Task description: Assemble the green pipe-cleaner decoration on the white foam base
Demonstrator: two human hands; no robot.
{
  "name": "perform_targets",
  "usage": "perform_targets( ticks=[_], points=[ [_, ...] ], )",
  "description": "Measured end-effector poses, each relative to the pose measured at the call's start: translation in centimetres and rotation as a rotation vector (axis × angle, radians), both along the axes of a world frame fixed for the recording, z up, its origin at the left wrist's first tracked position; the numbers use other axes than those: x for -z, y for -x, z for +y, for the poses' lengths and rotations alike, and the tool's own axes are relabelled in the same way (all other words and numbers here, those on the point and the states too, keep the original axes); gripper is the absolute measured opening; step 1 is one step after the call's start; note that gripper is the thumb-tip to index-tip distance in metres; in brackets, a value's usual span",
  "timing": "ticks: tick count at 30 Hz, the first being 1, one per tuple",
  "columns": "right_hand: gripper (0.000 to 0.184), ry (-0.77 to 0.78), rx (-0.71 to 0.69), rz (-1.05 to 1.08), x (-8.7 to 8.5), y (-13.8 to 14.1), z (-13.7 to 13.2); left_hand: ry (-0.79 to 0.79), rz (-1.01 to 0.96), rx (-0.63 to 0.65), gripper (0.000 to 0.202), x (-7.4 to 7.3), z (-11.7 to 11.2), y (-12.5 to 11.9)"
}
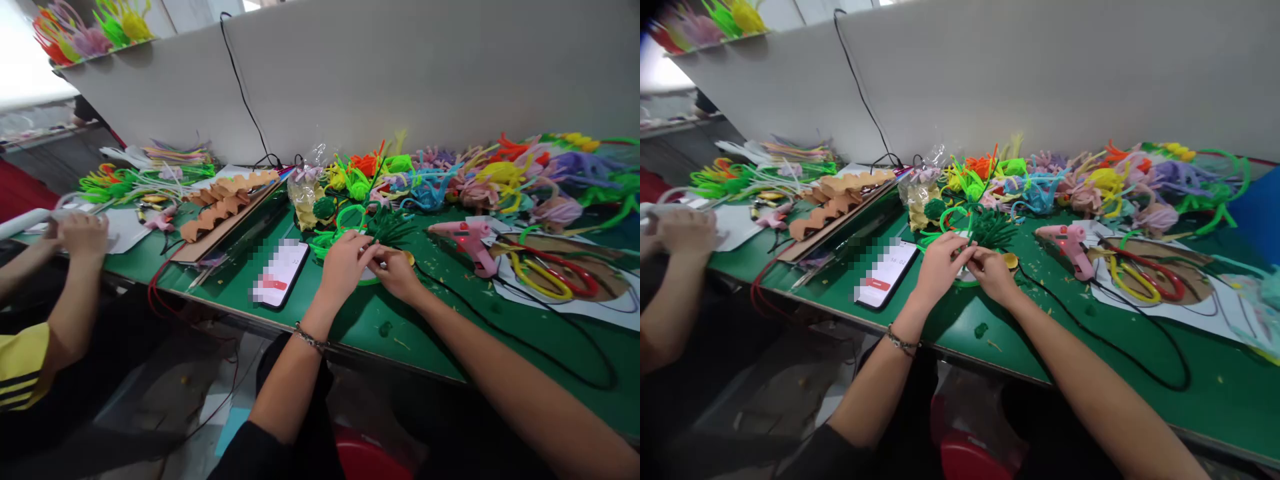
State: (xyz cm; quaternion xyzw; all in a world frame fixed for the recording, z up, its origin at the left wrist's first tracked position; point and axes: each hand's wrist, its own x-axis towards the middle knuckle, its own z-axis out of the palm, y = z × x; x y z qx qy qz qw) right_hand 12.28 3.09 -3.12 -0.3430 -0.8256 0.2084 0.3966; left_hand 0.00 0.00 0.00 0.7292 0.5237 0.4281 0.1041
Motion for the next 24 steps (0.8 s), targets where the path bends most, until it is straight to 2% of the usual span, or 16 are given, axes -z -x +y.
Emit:
perform_targets(
  ticks=[4,12,19,24],
  points=[
    [0.018,-0.021,-0.014,0.025,0.2,-0.1,0.1,-0.081,-0.118,0.016,0.011,0.8,-0.2,-0.2],
    [0.018,-0.032,-0.012,0.032,0.6,0.0,0.4,-0.144,-0.181,-0.015,0.013,1.3,-0.2,-0.3],
    [0.014,-0.050,0.047,-0.051,0.4,-0.1,0.4,-0.083,-0.229,-0.018,0.014,1.9,0.0,-0.1],
    [0.017,-0.056,0.050,-0.052,0.2,0.0,0.1,-0.056,-0.188,-0.011,0.010,2.1,0.0,0.2]
  ],
)
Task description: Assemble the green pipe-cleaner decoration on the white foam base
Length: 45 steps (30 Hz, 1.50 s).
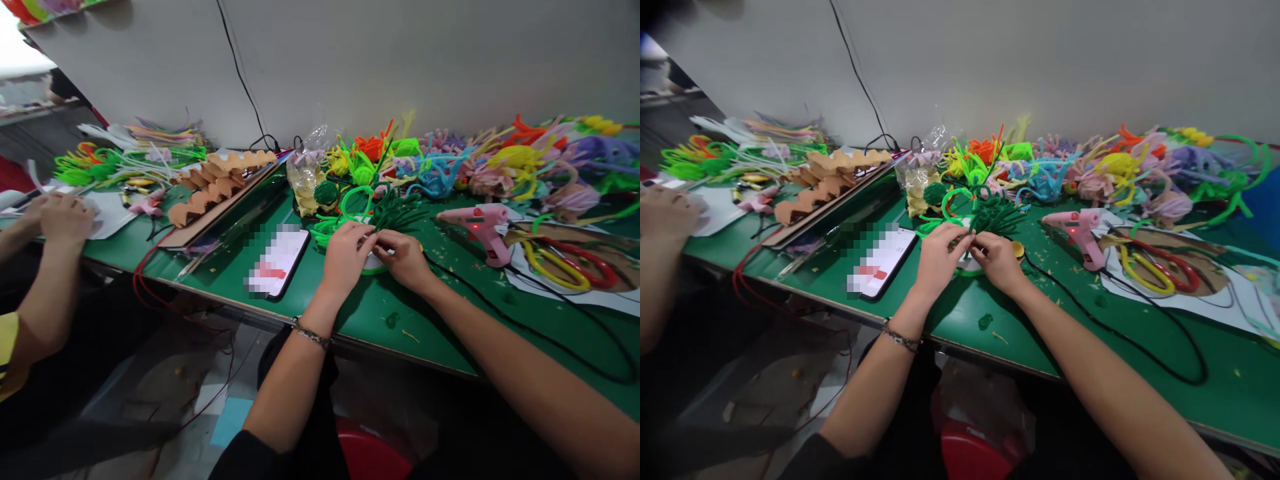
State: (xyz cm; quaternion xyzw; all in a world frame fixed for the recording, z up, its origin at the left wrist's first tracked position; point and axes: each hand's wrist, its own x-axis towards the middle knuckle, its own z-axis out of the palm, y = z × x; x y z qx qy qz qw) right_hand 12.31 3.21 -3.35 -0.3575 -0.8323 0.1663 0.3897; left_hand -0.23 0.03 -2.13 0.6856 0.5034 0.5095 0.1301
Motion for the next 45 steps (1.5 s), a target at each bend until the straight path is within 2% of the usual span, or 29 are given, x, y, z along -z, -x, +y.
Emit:
perform_targets(
  ticks=[8,15,21,40,45],
  points=[
    [0.018,0.068,0.015,-0.031,-0.06,-0.07,0.08,-0.004,0.083,-0.004,0.010,0.20,0.11,0.28],
    [0.011,0.162,0.061,0.056,-0.15,0.08,0.00,0.005,0.112,-0.070,0.011,0.21,0.09,0.20],
    [0.014,0.102,0.053,0.055,-0.22,0.08,-0.10,0.035,0.206,-0.167,0.016,0.15,-0.04,0.17],
    [0.012,0.144,0.005,0.049,0.37,0.15,0.26,0.044,0.185,-0.176,0.016,-0.01,-0.02,0.19],
    [0.013,0.095,0.012,0.010,0.39,-0.02,0.27,0.129,0.226,-0.174,0.015,-0.44,-0.39,0.26]
  ],
)
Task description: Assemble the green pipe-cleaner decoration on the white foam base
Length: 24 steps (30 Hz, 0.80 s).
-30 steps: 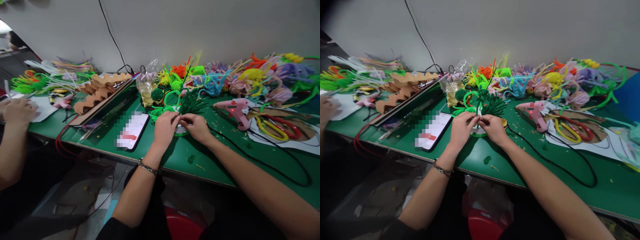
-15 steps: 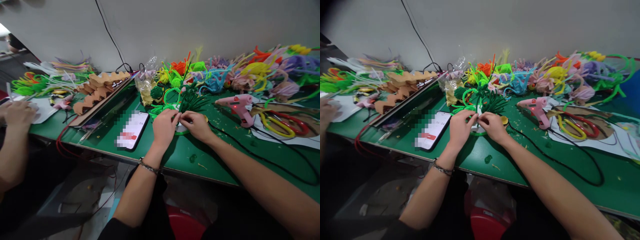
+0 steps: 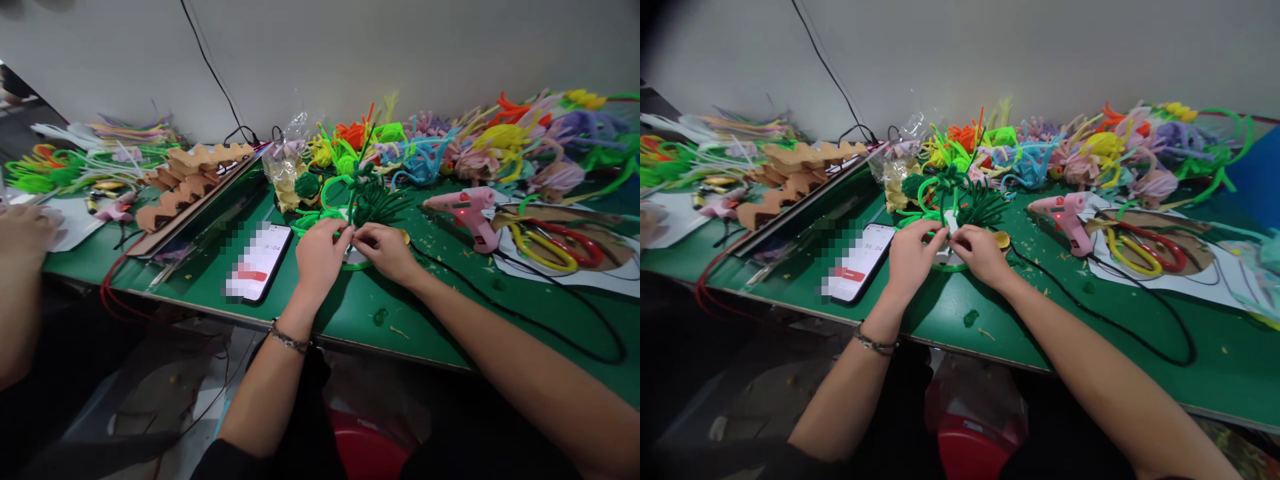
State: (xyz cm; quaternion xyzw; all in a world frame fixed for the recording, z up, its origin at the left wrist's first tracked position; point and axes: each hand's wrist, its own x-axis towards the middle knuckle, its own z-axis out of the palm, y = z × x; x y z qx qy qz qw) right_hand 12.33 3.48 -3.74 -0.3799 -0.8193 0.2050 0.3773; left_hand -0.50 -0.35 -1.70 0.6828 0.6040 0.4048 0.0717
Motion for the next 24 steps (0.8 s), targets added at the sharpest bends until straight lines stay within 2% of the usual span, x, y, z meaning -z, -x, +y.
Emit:
perform_targets(
  ticks=[2,5,7,12,15,18,24],
  points=[
    [0.013,-0.024,0.014,-0.016,0.0,-0.1,0.0,0.069,0.039,0.011,0.021,-0.3,-0.4,0.1],
    [0.013,-0.031,0.029,-0.010,0.0,-0.2,0.0,0.168,0.136,0.042,0.043,-0.7,-1.3,0.4],
    [0.016,-0.038,0.018,-0.025,-0.1,-0.2,-0.1,0.218,0.208,0.074,0.051,-0.8,-1.9,0.6],
    [0.017,-0.101,-0.013,-0.108,-0.6,-0.3,-0.4,0.246,0.251,0.145,0.052,-0.8,-2.5,0.7],
    [0.017,-0.076,0.033,-0.119,-0.6,-0.3,-0.4,0.214,0.260,0.189,0.055,-0.7,-2.7,0.6],
    [0.017,-0.048,0.080,-0.108,-0.6,-0.3,-0.3,0.220,0.269,0.220,0.047,-0.7,-2.9,0.7],
    [0.019,-0.033,0.061,-0.154,-0.6,-0.2,-0.3,0.194,0.225,0.348,0.044,-0.1,-2.3,1.6]
  ],
)
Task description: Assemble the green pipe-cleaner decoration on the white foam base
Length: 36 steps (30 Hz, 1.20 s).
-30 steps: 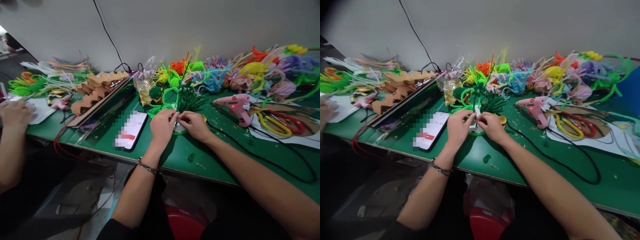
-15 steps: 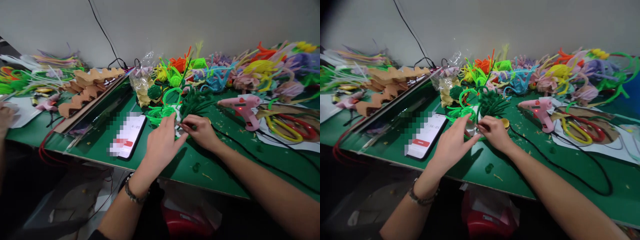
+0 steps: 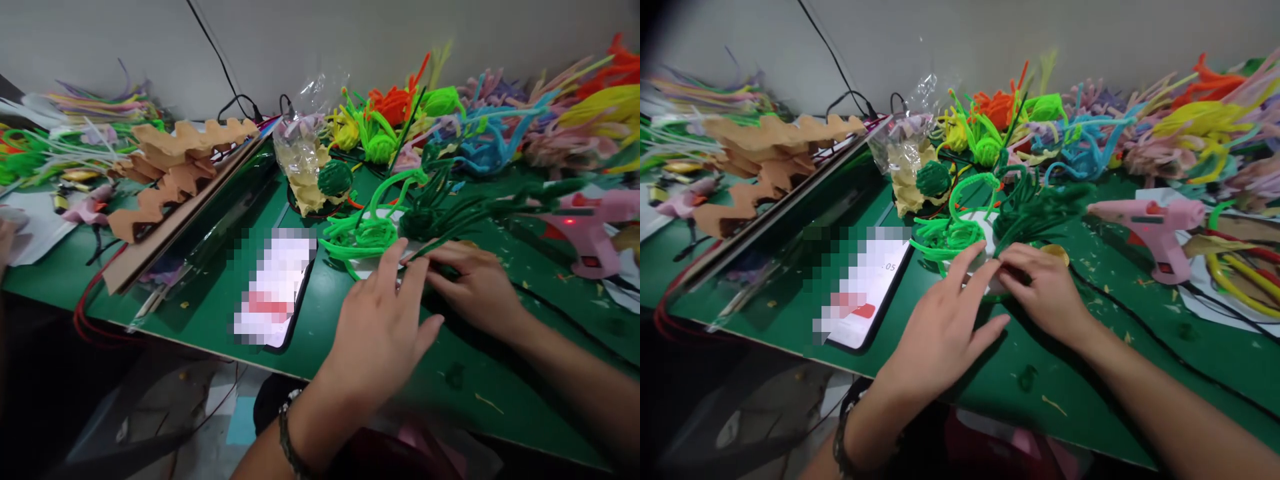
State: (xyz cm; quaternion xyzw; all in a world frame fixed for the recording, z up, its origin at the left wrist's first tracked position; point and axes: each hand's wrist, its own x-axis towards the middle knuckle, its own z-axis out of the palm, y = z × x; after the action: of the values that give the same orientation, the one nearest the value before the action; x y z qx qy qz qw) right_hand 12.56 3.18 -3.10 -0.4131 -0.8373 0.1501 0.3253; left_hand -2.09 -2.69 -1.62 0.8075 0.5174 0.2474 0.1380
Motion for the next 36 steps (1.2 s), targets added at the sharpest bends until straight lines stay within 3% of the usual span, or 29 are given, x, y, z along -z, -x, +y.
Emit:
perform_targets(
  ticks=[8,16,22,29,36],
  points=[
    [0.017,0.054,-0.041,0.094,0.1,0.2,-0.1,-0.067,-0.189,0.045,0.044,0.5,0.8,0.0],
    [0.012,0.098,-0.074,0.176,0.7,0.6,0.1,-0.215,-0.290,-0.106,0.036,0.7,1.5,-0.4],
    [0.012,0.121,-0.056,0.179,0.6,0.6,0.1,-0.223,-0.395,-0.031,0.030,0.9,1.8,-0.2],
    [0.008,0.134,-0.077,0.125,0.3,0.5,0.1,-0.230,-0.466,0.033,0.048,1.0,1.7,0.1],
    [0.008,0.123,-0.103,0.124,0.6,0.4,0.2,-0.255,-0.459,0.000,0.052,1.0,1.7,0.1]
  ],
)
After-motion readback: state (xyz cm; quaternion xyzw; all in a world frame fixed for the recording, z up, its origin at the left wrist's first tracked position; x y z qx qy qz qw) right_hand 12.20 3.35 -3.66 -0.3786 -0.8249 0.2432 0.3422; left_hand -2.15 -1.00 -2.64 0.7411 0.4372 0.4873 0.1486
